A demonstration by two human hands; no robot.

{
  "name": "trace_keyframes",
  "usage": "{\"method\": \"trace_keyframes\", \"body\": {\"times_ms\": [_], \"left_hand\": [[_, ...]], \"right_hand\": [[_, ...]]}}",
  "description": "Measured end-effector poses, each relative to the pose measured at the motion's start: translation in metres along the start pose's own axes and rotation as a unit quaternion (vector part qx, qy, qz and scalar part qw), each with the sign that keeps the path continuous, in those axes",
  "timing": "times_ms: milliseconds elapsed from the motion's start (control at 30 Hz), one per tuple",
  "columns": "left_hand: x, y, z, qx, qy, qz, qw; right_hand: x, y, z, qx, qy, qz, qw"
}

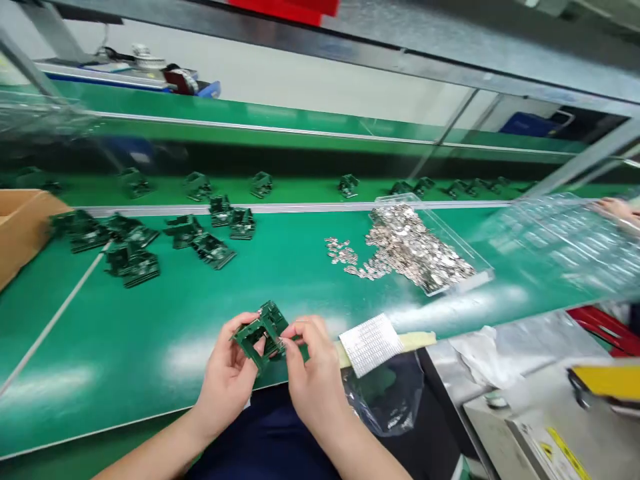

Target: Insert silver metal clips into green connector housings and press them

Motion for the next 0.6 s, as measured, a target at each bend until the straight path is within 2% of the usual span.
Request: {"method": "trace_keyframes", "body": {"times_ms": [67, 133, 267, 333, 433, 500, 600], "left_hand": [[-0.001, 0.021, 0.002, 0.048, 0.012, -0.005, 0.999], [-0.001, 0.037, 0.004, 0.083, 0.015, -0.017, 0.996], [0.003, 0.056, 0.009, 0.104, 0.017, -0.052, 0.993], [0.005, 0.062, 0.011, 0.105, 0.027, -0.069, 0.992], [0.007, 0.070, 0.012, 0.114, 0.042, -0.086, 0.989], [0.006, 0.076, 0.013, 0.131, 0.043, -0.085, 0.987], [0.002, 0.086, 0.013, 0.165, 0.036, -0.070, 0.983]], "right_hand": [[-0.001, -0.012, 0.010, -0.048, -0.035, 0.060, 0.996], [-0.006, -0.020, 0.018, -0.083, -0.040, 0.088, 0.992], [-0.014, -0.034, 0.029, -0.126, -0.042, 0.077, 0.988], [-0.016, -0.040, 0.032, -0.137, -0.015, 0.050, 0.989], [-0.020, -0.048, 0.034, -0.151, 0.072, -0.026, 0.985], [-0.023, -0.053, 0.035, -0.169, 0.119, -0.094, 0.974], [-0.026, -0.060, 0.038, -0.194, 0.143, -0.194, 0.951]]}}
Point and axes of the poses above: each hand's wrist, its own z-axis away from the middle knuckle, its own y-axis out of the palm, x = y × z, the point moved 2 cm from there along -z, towards the middle knuckle, and after that the axes turned 2 degrees about -z, right-handed, at the moved point
